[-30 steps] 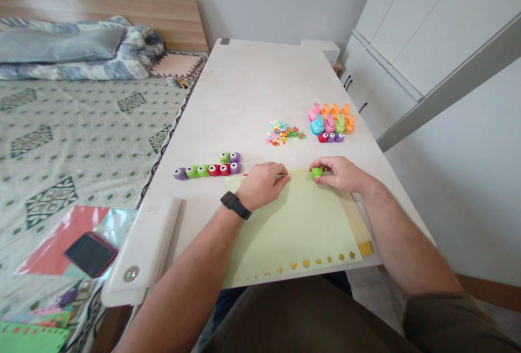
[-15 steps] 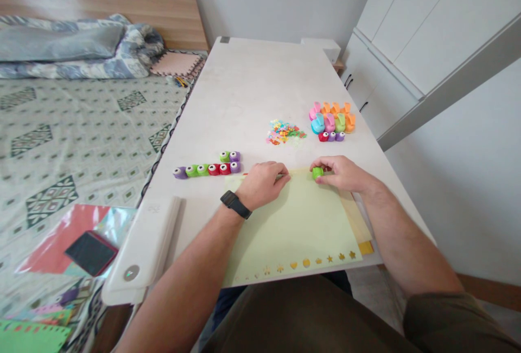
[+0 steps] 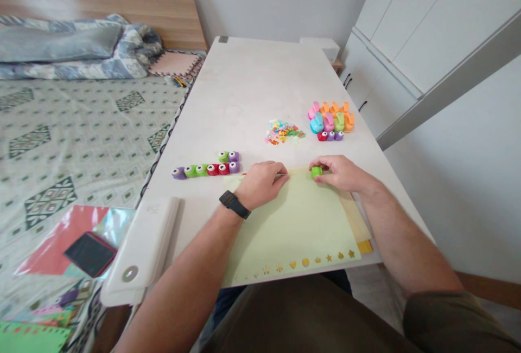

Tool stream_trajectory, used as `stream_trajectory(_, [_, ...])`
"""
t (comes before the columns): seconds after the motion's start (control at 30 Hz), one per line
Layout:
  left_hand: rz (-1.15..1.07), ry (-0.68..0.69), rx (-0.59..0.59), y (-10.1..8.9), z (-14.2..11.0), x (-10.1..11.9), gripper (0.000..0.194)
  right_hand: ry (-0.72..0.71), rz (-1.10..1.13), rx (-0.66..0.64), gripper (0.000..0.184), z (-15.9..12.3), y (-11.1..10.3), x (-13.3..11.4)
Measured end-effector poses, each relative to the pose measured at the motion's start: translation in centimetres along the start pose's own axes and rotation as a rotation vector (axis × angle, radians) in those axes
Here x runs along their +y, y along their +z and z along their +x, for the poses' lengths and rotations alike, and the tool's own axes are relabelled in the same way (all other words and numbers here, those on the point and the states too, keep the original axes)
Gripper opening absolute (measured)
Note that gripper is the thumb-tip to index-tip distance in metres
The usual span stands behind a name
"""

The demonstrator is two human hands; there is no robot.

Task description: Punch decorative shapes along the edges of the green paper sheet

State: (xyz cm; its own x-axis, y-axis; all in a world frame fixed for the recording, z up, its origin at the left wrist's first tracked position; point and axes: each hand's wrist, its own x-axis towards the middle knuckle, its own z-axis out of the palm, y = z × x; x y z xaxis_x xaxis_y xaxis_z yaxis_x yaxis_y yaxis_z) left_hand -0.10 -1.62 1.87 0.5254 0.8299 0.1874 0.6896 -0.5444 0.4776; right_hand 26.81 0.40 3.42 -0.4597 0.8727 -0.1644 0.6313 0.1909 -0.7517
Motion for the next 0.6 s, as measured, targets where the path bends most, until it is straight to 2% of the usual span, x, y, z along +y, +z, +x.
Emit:
stream_trajectory(0.17, [0.034, -0.025, -0.019, -0.5, 0.0, 0.4, 0.024, -0.025, -0.029, 0.008, 0.032, 0.1, 0.0, 0.1])
stream_trajectory(0.3, [0.032, -0.041, -0.002, -0.6, 0.3, 1.5, 0.039, -0.057, -0.050, 0.033, 0.032, 0.0, 0.1, -0.1])
stream_trajectory(0.47, [0.045, -0.033, -0.038, 0.6, 1.9, 3.6, 0.062, -0.102, -0.069, 0.049, 0.029, 0.0, 0.4, 0.0])
stream_trajectory(0.6, [-0.007, -0.057, -0.126, 1.8, 3.7, 4.6, 0.062, -0.131, -0.084, 0.065, 0.031, -0.1, 0.5, -0.2])
